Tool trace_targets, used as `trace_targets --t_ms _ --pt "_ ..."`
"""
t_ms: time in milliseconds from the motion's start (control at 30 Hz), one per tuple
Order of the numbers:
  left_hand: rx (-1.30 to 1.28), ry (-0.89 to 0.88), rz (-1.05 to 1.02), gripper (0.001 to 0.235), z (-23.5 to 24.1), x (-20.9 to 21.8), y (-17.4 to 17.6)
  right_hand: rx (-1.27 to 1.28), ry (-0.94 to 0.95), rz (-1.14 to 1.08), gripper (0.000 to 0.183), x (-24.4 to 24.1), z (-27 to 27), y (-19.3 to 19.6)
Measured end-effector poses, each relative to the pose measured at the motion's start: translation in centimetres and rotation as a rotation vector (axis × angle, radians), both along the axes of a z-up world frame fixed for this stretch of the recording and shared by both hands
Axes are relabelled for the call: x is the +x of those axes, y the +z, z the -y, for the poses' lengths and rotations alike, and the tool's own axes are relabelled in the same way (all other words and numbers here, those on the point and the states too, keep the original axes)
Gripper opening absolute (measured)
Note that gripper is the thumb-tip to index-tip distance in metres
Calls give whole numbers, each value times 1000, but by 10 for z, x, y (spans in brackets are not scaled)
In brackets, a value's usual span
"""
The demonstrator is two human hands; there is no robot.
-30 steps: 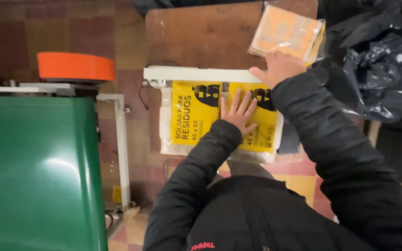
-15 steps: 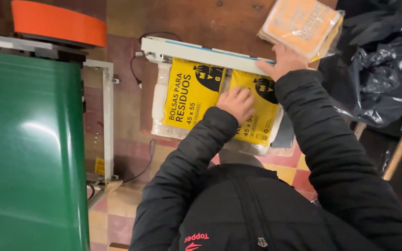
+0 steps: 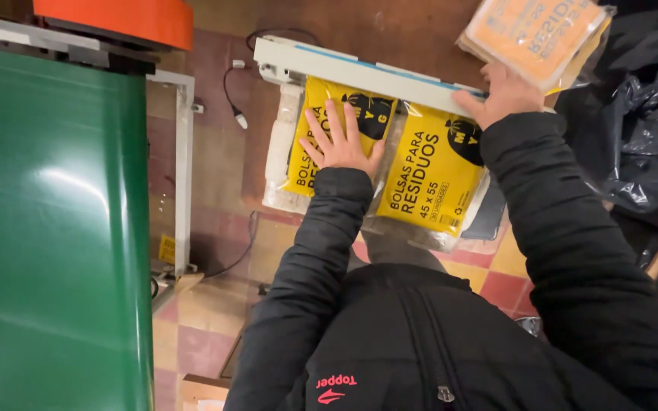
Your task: Folding plastic trash bags and inserting them into printed plastic sleeves, then sealing the package with a heat sealer.
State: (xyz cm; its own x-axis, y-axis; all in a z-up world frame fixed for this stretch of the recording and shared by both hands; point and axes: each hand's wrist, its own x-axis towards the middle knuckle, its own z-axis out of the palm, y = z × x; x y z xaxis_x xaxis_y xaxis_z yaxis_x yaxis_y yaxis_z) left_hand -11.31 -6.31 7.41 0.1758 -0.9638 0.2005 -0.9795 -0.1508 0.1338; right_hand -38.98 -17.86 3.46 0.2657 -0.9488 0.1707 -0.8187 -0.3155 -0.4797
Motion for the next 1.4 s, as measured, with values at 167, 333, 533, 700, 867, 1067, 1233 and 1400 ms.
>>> trace_targets --t_ms 167,333,533,700,867,1067,1233,1400 --pt "-16 81 65 96 -8 0 -4 -38 19 23 56 0 -3 1" --pt "-16 94 53 97 -14 2 -4 24 10 36 58 0 -4 2" --pt "23 97 37 101 -24 2 0 8 -16 30 57 0 -4 3" --pt "40 117 34 104 -29 4 0 30 -23 17 59 1 -2 3" --pt "-2 118 57 105 -34 6 -6 98 -14 -2 58 1 0 3" --pt "54 129 80 106 -40 8 -5 111 -24 -8 57 2 -1 3" --pt "29 134 83 105 -42 9 -7 78 -37 -32 58 4 -1 4" --pt "50 151 82 104 -46 8 -6 145 -65 -63 60 6 -3 10"
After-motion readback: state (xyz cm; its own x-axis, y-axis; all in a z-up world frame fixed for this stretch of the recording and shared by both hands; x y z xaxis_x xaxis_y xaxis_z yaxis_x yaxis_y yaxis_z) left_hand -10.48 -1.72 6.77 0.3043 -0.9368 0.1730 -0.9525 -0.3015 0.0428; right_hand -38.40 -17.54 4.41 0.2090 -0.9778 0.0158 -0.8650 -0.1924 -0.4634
